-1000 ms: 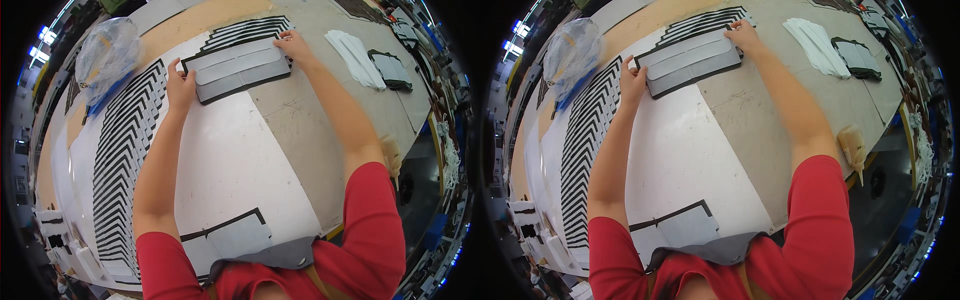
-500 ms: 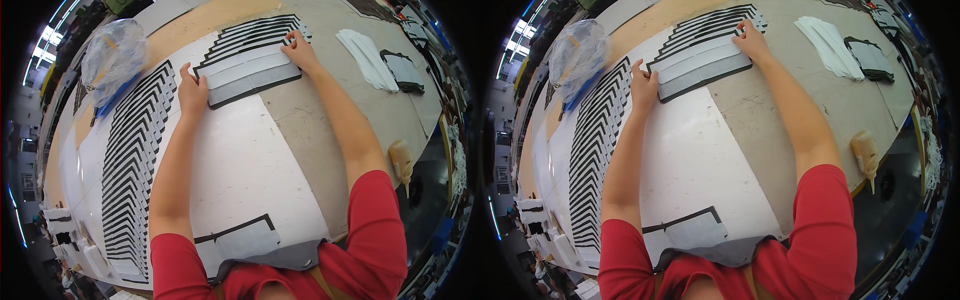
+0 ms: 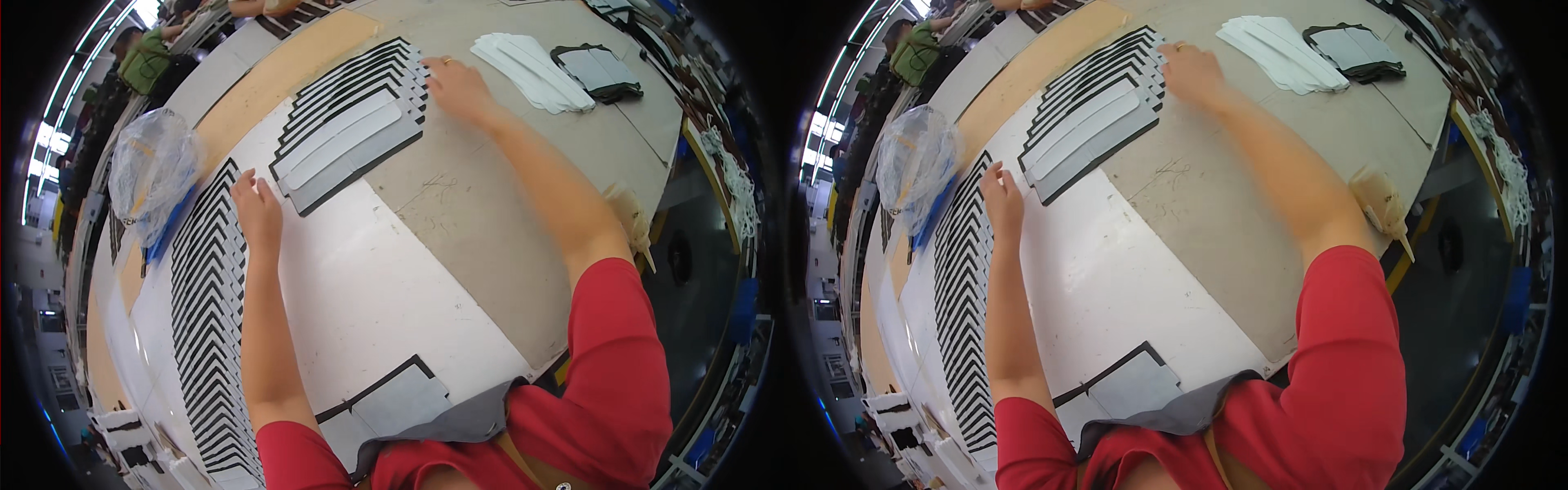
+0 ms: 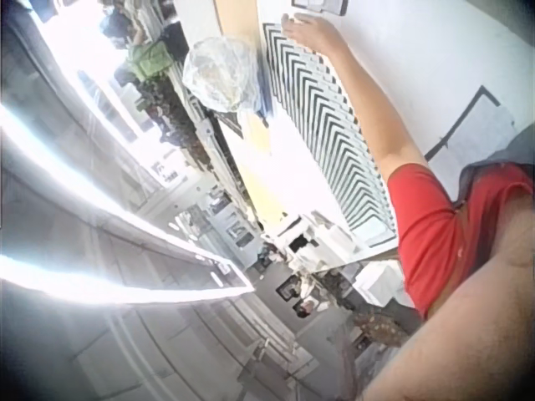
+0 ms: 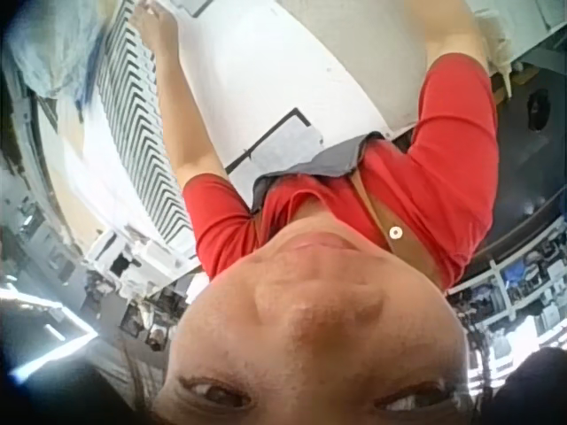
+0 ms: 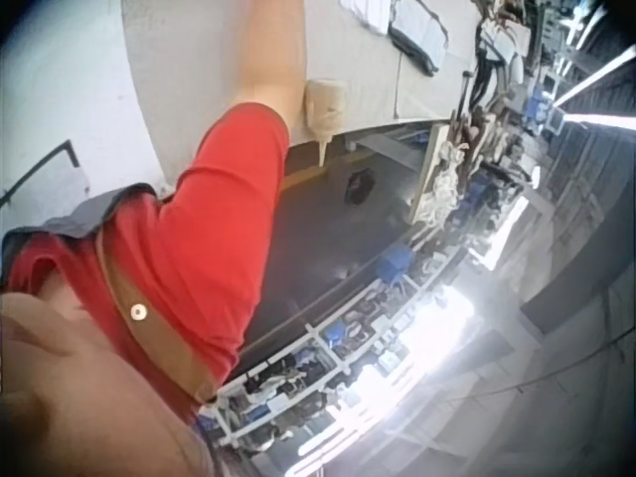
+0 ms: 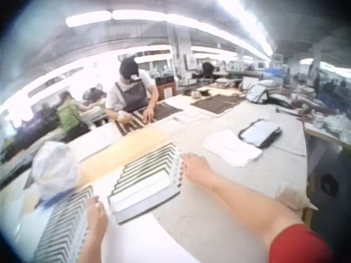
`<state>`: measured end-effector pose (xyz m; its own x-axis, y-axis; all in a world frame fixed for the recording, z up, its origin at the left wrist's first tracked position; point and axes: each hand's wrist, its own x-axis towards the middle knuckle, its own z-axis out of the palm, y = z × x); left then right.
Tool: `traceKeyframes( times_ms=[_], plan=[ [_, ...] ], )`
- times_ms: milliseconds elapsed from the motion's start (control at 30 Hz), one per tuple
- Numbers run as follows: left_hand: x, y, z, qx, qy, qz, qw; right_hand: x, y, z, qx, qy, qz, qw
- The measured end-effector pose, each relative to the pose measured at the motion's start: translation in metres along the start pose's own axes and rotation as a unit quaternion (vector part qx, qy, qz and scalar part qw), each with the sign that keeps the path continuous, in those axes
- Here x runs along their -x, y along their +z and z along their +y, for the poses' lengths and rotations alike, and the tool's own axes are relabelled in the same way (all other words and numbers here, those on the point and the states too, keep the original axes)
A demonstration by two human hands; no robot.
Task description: The person assembles small rectangular components by applying adhesive from a squeeze bottle to white strips and pressing them onto black frames. The person repeatedly picks up strips, applies glue, and attaches them to the frames, stacking the finished units on the table.
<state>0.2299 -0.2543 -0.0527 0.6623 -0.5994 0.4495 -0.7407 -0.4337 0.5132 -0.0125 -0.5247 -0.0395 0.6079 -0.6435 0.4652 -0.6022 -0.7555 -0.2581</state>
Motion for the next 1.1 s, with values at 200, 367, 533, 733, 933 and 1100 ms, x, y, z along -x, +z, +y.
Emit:
traceKeyframes(
  times_ms=[200,367,533,733,933,1100],
  plan=[
    [0.039,-0.046,0.011,0.027,0.038,-0.031,0.998,0.021,-0.088,0.139,0.245,0.241,-0.127,0.931],
    [0.06,-0.058,0.052,0.061,0.032,-0.078,0.995,0.029,-0.092,0.169,0.226,0.268,-0.163,0.922],
    [0.072,-0.053,0.112,0.105,0.083,-0.125,0.983,0.031,-0.11,0.173,0.142,0.289,-0.137,0.937],
    [0.083,-0.008,0.193,0.192,0.119,-0.21,0.951,0.043,-0.104,0.205,0.075,0.277,-0.135,0.948],
    [0.088,0.055,0.261,0.208,0.185,-0.297,0.913,0.053,-0.108,0.192,0.096,0.197,-0.143,0.965],
    [0.073,0.118,0.307,0.159,0.266,-0.302,0.901,0.043,-0.119,0.194,0.071,0.205,-0.19,0.958]
  ],
)
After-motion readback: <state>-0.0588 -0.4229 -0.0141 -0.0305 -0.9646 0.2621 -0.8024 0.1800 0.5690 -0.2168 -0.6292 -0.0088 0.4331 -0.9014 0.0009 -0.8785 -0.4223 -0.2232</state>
